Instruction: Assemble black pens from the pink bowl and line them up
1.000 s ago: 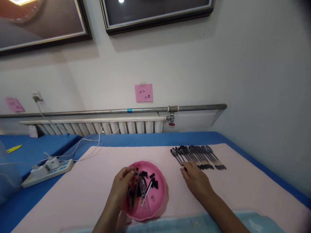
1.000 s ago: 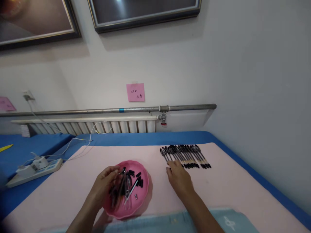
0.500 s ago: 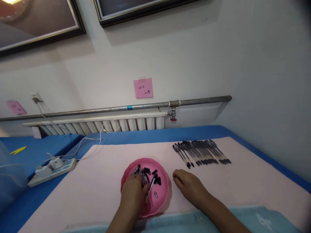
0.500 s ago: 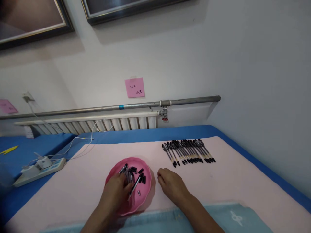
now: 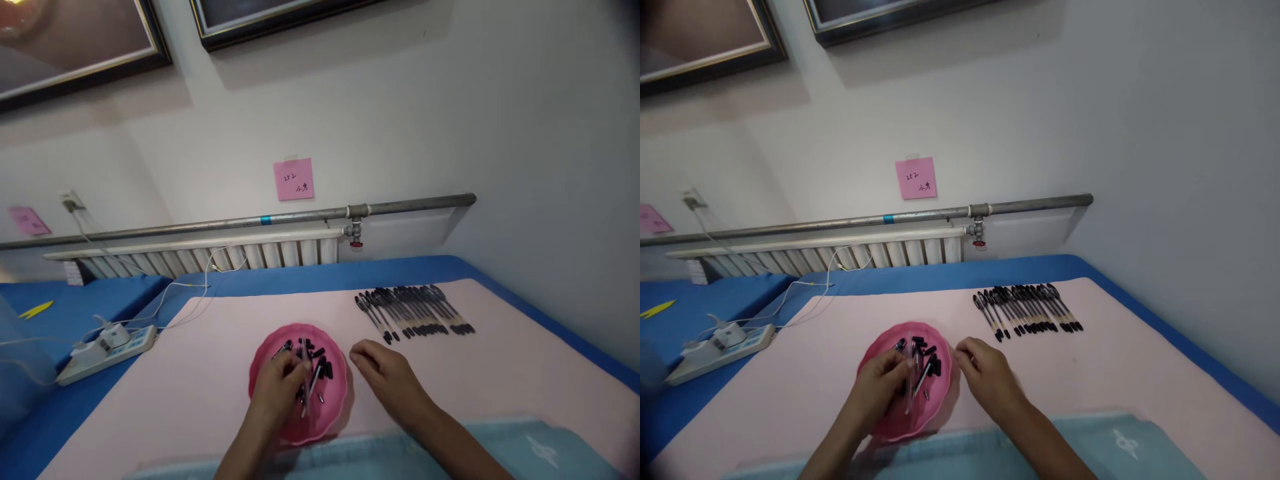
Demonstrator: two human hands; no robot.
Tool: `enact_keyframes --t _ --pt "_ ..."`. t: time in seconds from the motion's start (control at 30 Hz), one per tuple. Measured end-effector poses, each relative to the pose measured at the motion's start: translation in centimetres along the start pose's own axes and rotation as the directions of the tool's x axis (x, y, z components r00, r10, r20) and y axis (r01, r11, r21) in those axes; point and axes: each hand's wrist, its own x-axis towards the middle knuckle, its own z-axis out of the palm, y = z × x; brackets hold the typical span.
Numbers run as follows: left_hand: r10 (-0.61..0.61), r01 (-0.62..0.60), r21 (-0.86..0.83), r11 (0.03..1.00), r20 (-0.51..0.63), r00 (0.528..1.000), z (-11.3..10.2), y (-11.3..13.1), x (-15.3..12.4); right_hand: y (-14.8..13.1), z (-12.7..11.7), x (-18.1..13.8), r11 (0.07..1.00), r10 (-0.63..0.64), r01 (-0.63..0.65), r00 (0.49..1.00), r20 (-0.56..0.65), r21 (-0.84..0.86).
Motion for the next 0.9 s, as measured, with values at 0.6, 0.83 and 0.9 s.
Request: enact_keyframes --t 0.6,0.83,0.9 --pt "0.117 -0.110 0.650 0.752 0.033 0.993 -0.6 -0.7 0.4 -2.0 0.8 -0.5 0.869 0.157 -0.189 0.982 0.108 0.458" --pt "0.114 -0.084 0.836 0.543 0.026 0.993 -0.3 -0.9 0.1 -1.5 1.2 -0.5 0.883 0.129 -0.172 0.983 0.127 0.437" --pt "0.079 -0.076 0.858 0.507 0.041 0.996 -0.3 -0.3 0.1 -1.4 1.3 -0.5 0.891 0.126 -0.166 0.985 0.121 0.423"
